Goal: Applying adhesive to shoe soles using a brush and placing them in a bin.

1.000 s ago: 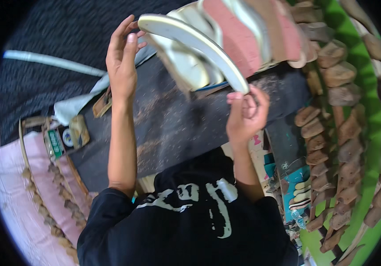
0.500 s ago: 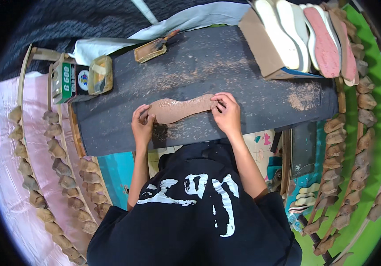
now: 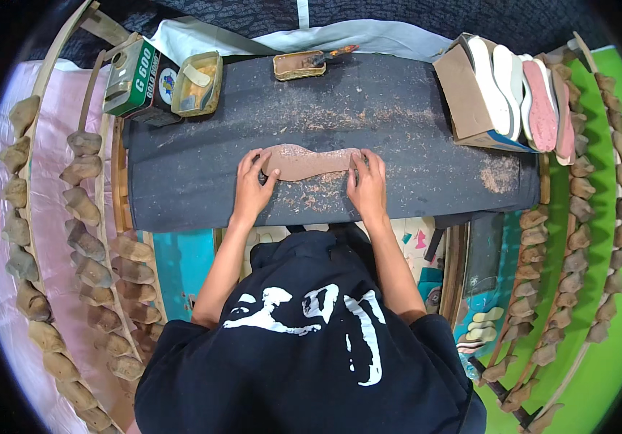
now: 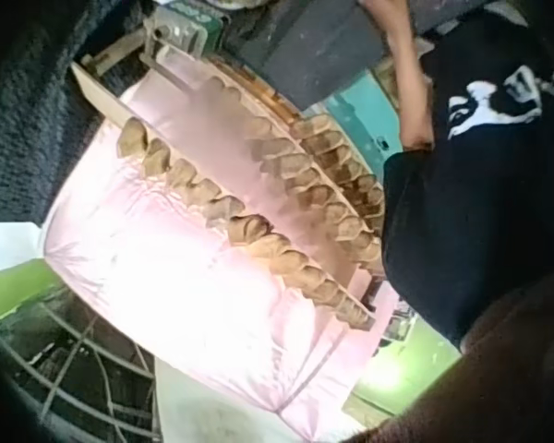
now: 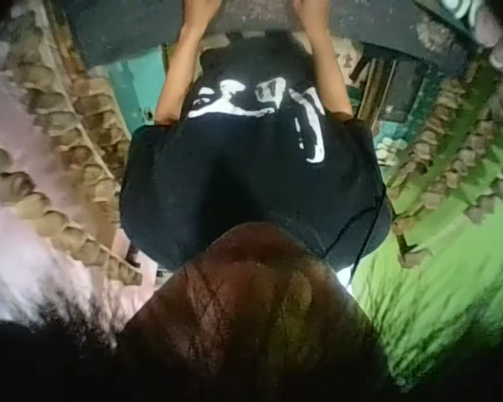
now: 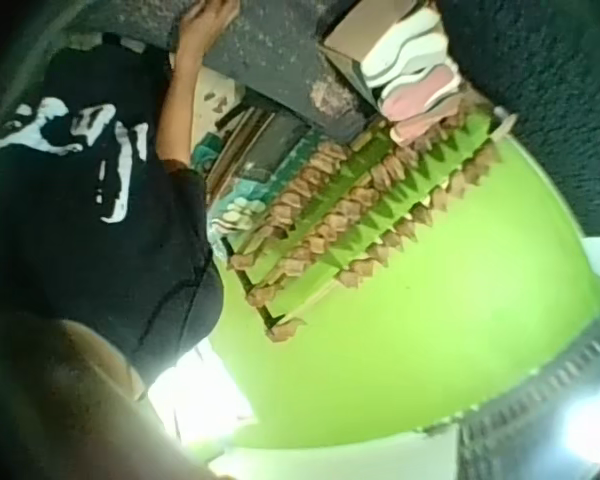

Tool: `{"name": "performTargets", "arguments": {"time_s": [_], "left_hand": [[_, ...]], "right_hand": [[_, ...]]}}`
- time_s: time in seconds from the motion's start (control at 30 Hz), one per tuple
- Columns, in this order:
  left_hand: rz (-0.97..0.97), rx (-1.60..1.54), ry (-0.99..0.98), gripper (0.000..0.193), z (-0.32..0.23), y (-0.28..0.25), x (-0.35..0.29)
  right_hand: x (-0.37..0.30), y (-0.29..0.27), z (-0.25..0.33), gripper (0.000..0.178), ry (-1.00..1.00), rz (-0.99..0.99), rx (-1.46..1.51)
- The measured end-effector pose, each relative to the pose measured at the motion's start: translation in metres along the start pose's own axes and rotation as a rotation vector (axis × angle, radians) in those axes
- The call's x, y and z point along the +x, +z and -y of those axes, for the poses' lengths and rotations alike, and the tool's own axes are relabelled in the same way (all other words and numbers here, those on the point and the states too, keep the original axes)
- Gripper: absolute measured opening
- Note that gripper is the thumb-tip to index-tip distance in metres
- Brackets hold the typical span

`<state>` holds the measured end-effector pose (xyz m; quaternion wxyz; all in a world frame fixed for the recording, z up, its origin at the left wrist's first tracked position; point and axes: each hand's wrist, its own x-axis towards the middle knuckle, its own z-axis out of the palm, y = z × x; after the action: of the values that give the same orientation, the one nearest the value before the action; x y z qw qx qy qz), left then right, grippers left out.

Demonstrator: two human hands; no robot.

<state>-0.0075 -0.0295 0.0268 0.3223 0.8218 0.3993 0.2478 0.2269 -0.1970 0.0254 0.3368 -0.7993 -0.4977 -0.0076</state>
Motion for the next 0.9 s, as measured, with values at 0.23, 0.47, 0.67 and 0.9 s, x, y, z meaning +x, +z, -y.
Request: {"name": "performTargets", "arguments": {"time_s": [0.23,0.47,0.67,0.9], "left_hand": [[-0.001,0.184,0.035,0.060,-0.012,0.015,-0.013],[0.000,0.221,-0.002,0.064,-0.015,0.025,-0.012],[-0.002,0.199,-0.006,0.060,-0.012,0.025,-0.011],[-0.030,0.168,0.046,0.055,-0.008,0.024,-0.011]], "right_hand": [[0.000,-0.002,-0.003,0.045,-0.041,0.109,-0.102],[0.003,-0.002,0.010,0.060,-0.065,0.200,-0.135],[0.010,0.017,0.034,0.070,-0.201,0.325,-0.051],[0.025,0.041,0.055,0.070,-0.375,0.439,-0.050]]}}
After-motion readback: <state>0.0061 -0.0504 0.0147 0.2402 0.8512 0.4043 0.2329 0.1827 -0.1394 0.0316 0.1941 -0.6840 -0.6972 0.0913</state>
